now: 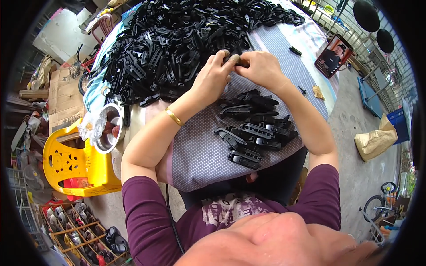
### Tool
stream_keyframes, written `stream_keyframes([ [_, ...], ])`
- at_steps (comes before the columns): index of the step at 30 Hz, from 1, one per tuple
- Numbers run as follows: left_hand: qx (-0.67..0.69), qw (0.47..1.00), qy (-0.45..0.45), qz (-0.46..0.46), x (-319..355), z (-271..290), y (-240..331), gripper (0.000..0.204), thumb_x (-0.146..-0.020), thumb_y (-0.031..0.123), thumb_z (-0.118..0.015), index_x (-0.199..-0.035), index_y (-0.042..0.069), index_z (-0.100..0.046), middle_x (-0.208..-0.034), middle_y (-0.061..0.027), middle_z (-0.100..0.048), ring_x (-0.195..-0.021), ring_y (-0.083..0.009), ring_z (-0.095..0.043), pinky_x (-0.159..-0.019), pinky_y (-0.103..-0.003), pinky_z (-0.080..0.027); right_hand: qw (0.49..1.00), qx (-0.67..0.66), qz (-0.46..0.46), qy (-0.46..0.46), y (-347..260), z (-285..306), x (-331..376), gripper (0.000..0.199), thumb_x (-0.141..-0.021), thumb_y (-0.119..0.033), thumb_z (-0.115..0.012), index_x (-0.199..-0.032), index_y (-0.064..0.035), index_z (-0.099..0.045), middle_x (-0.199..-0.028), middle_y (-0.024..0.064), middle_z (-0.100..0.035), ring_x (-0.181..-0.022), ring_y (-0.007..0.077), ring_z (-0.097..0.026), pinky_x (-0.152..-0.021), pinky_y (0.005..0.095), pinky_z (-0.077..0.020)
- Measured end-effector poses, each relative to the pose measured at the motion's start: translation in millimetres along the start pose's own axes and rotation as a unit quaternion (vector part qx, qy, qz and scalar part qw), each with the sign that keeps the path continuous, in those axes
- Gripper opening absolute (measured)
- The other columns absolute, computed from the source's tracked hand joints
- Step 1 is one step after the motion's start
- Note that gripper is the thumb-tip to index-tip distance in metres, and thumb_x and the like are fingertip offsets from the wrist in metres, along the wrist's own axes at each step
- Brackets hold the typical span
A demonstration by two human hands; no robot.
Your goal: Assembling small black plastic hardware components by hand at a table.
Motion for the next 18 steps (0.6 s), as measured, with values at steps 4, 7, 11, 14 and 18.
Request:
stream_keyframes([
  [4, 0.038, 0.998, 0.047, 0.003, -4, 10, 2, 0.041, -0.068, -0.004, -0.062, -0.108, 0.002, -0.056, -0.104, -0.0132, -0.055, -0.09, -0.0299, -0.058, -0.075, -0.035, -0.05, 0.983, -0.175, 0.048, -0.002, -7, 8, 7, 0.03, -0.075, -0.031, -0.066, -0.085, -0.0026, -0.065, -0.074, 0.0132, -0.065, -0.068, 0.0286, -0.063, -0.064, 0.0366, -0.049],
  [7, 0.085, 0.99, 0.109, 0.022, -5, 19, -8, 0.032, -0.072, -0.005, -0.063, -0.103, 0.001, -0.059, -0.087, -0.0105, -0.062, -0.073, -0.0231, -0.063, -0.066, -0.032, -0.052, 0.953, -0.284, 0.101, 0.019, -8, 8, 5, 0.021, -0.076, -0.021, -0.066, -0.083, -0.001, -0.063, -0.073, 0.0125, -0.063, -0.067, 0.0285, -0.062, -0.064, 0.0355, -0.0494],
  [11, 0.363, 0.886, 0.068, 0.281, 0, 5, -45, 0.026, -0.082, 0.0, -0.062, -0.107, -0.003, -0.058, -0.087, -0.0071, -0.066, -0.079, -0.0114, -0.064, -0.069, -0.024, -0.052, 0.948, -0.227, 0.182, 0.13, -7, 26, 9, 0.011, -0.079, 0.0, -0.062, -0.089, 0.0011, -0.059, -0.093, 0.0108, -0.063, -0.077, 0.0218, -0.063, -0.07, 0.0292, -0.051],
  [14, 0.511, 0.799, 0.025, 0.315, 2, -6, -43, 0.03, -0.082, -0.006, -0.057, -0.112, -0.006, -0.054, -0.096, -0.0113, -0.064, -0.085, -0.0165, -0.065, -0.079, -0.025, -0.054, 0.947, -0.274, 0.109, 0.128, -4, 25, 11, 0.028, -0.075, 0.001, -0.065, -0.101, -0.002, -0.056, -0.095, 0.0112, -0.065, -0.09, 0.0242, -0.065, -0.074, 0.0308, -0.052],
  [18, 0.555, 0.767, -0.041, 0.319, 3, -10, -29, 0.036, -0.084, -0.003, -0.053, -0.12, -0.007, -0.049, -0.107, -0.014, -0.059, -0.097, -0.0194, -0.062, -0.091, -0.031, -0.049, 0.968, -0.149, 0.152, 0.133, -13, 19, 14, 0.03, -0.073, -0.001, -0.066, -0.102, -0.0025, -0.057, -0.091, 0.0131, -0.065, -0.085, 0.0274, -0.065, -0.073, 0.0318, -0.052],
])
Point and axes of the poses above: each hand's wrist, its own x-axis away from the middle knuckle, its own z-axis out of the back of the hand, y = z × x, the point moved 7 cm from there along -x, towards the middle knuckle
